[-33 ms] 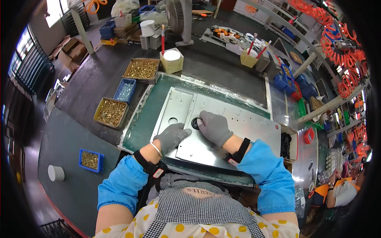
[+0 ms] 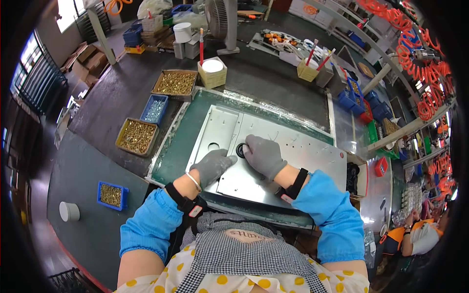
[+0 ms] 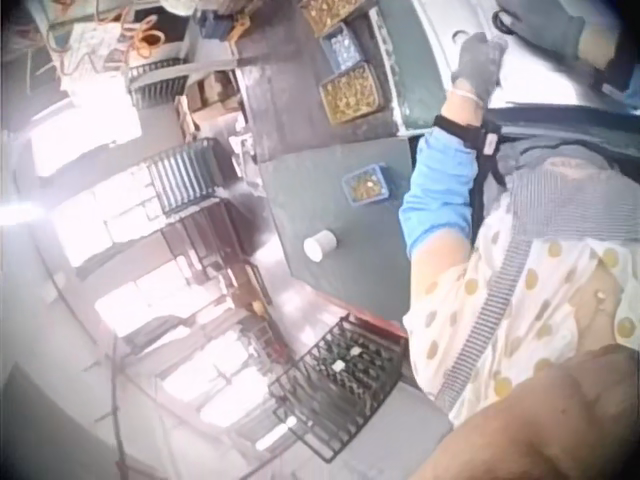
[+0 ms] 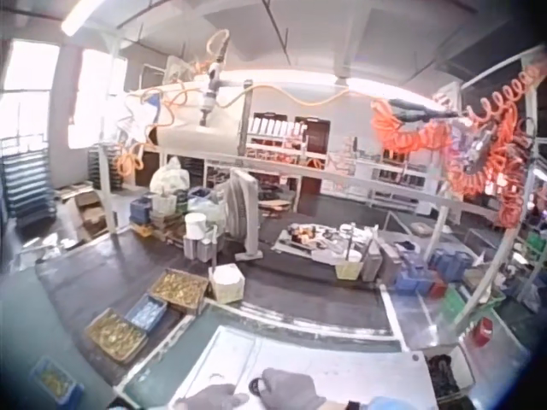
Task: Manually inserting and pressing rubber grommets/stoppers into a large metal panel on a factory assembly line.
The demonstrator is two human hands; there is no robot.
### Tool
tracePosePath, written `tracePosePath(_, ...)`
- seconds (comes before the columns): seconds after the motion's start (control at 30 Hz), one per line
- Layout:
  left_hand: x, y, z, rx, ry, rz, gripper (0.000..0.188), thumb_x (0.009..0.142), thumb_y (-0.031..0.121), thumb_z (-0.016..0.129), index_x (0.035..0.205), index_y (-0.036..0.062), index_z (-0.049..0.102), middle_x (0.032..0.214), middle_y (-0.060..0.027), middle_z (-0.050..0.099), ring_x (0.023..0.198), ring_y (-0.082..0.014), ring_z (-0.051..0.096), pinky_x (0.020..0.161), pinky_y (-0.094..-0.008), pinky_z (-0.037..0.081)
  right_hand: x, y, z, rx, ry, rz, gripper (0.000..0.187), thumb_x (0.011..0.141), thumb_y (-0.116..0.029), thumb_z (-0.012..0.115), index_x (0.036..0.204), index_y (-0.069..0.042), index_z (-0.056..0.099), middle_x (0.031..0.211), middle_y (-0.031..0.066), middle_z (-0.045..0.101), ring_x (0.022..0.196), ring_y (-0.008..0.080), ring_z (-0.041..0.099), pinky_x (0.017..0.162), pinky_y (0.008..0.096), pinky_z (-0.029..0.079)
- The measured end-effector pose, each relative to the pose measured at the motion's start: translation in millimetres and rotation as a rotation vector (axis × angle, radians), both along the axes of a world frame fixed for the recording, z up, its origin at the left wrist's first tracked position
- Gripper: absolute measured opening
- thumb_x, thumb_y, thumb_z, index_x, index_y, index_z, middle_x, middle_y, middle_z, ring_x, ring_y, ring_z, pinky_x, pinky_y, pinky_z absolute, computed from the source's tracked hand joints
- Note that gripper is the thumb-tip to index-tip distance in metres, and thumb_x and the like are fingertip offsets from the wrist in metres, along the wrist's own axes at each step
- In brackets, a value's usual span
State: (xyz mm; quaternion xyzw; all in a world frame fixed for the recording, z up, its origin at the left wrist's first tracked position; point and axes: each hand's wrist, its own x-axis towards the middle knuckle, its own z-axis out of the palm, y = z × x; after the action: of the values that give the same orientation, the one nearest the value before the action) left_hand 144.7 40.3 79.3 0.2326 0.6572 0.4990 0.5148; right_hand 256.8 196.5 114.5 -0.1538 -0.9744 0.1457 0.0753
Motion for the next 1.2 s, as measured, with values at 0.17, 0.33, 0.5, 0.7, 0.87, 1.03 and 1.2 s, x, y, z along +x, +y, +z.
tracePosePath(0.17, -2.2, 21.1, 22.1, -0.296, 0.406, -0.136, 0.044, 0.090, 0.038, 0.058, 0.098, -0.0052, 0.059, 0.077, -0.0113, 0.060, 0.065, -0.0170, 0.056, 0.057, -0.0318, 0.046, 4.7, -2.8, -1.2, -0.015, 0.007, 0.006, 0.017, 0.088, -0.024, 0.051, 0.089, -0.008, 0.056, 0.079, 0.0136, 0.064, 0.073, 0.0332, 0.064, 0.065, 0.0449, 0.050)
tracePosePath(0.33, 0.4, 25.3, 40.5, -0.361, 0.311, -0.145, 0.046, 0.088, 0.040, 0.058, 0.094, -0.0052, 0.060, 0.074, -0.0098, 0.059, 0.057, -0.0177, 0.055, 0.051, -0.0324, 0.045, 10.2, -1.9, 11.3, -0.095, -0.058, 0.014, 0.018, 0.087, -0.024, 0.051, 0.091, -0.007, 0.057, 0.081, 0.0149, 0.065, 0.076, 0.0337, 0.064, 0.068, 0.0451, 0.050)
tracePosePath(0.5, -1.4, 22.9, 39.6, -0.280, 0.354, -0.190, 0.043, 0.087, 0.038, 0.057, 0.093, -0.0048, 0.060, 0.074, -0.0109, 0.059, 0.059, -0.0180, 0.057, 0.053, -0.0325, 0.046, -5.5, 0.0, 25.6, -0.167, -0.307, -0.048, 0.022, 0.085, -0.024, 0.052, 0.092, -0.006, 0.062, 0.086, 0.0168, 0.067, 0.081, 0.0346, 0.065, 0.073, 0.0443, 0.050)
tracePosePath(0.7, -5.1, 23.8, 35.0, -0.348, 0.302, -0.185, 0.040, 0.087, 0.035, 0.058, 0.095, -0.0041, 0.059, 0.077, -0.0104, 0.059, 0.063, -0.0171, 0.058, 0.056, -0.0314, 0.047, -25.3, 20.3, 39.3, -0.275, -0.548, 0.127, 0.026, 0.084, -0.031, 0.060, 0.097, -0.009, 0.064, 0.090, 0.0144, 0.067, 0.089, 0.0311, 0.064, 0.076, 0.0406, 0.049)
tracePosePath(0.87, -5.6, 23.9, 32.3, -0.306, 0.239, -0.155, 0.045, 0.088, 0.035, 0.056, 0.099, -0.0092, 0.058, 0.078, -0.0173, 0.063, 0.069, -0.0255, 0.065, 0.061, -0.0355, 0.053, -23.6, 41.5, 34.6, -0.150, -0.562, 0.384, 0.036, 0.084, -0.041, 0.062, 0.103, -0.011, 0.061, 0.096, 0.0108, 0.065, 0.092, 0.0286, 0.063, 0.078, 0.0399, 0.048)
tracePosePath(1.03, -11.3, 20.9, 34.2, -0.241, 0.365, -0.336, 0.045, 0.086, 0.032, 0.056, 0.104, -0.0096, 0.057, 0.084, -0.0175, 0.063, 0.070, -0.0248, 0.064, 0.061, -0.0336, 0.052, -20.0, 39.4, 24.0, -0.105, -0.347, 0.449, 0.040, 0.078, -0.042, 0.068, 0.102, -0.011, 0.062, 0.097, 0.0100, 0.064, 0.094, 0.0292, 0.062, 0.079, 0.0401, 0.048)
tracePosePath(1.2, -4.8, 19.8, 41.3, -0.337, 0.229, -0.195, 0.051, 0.085, 0.038, 0.059, 0.107, -0.0081, 0.058, 0.091, -0.0171, 0.063, 0.079, -0.0228, 0.063, 0.069, -0.0336, 0.050, -34.3, 52.4, 35.9, -0.212, -0.462, 0.442, 0.045, 0.075, -0.049, 0.069, 0.096, -0.011, 0.060, 0.088, 0.0102, 0.064, 0.089, 0.0326, 0.061, 0.073, 0.0413, 0.048)
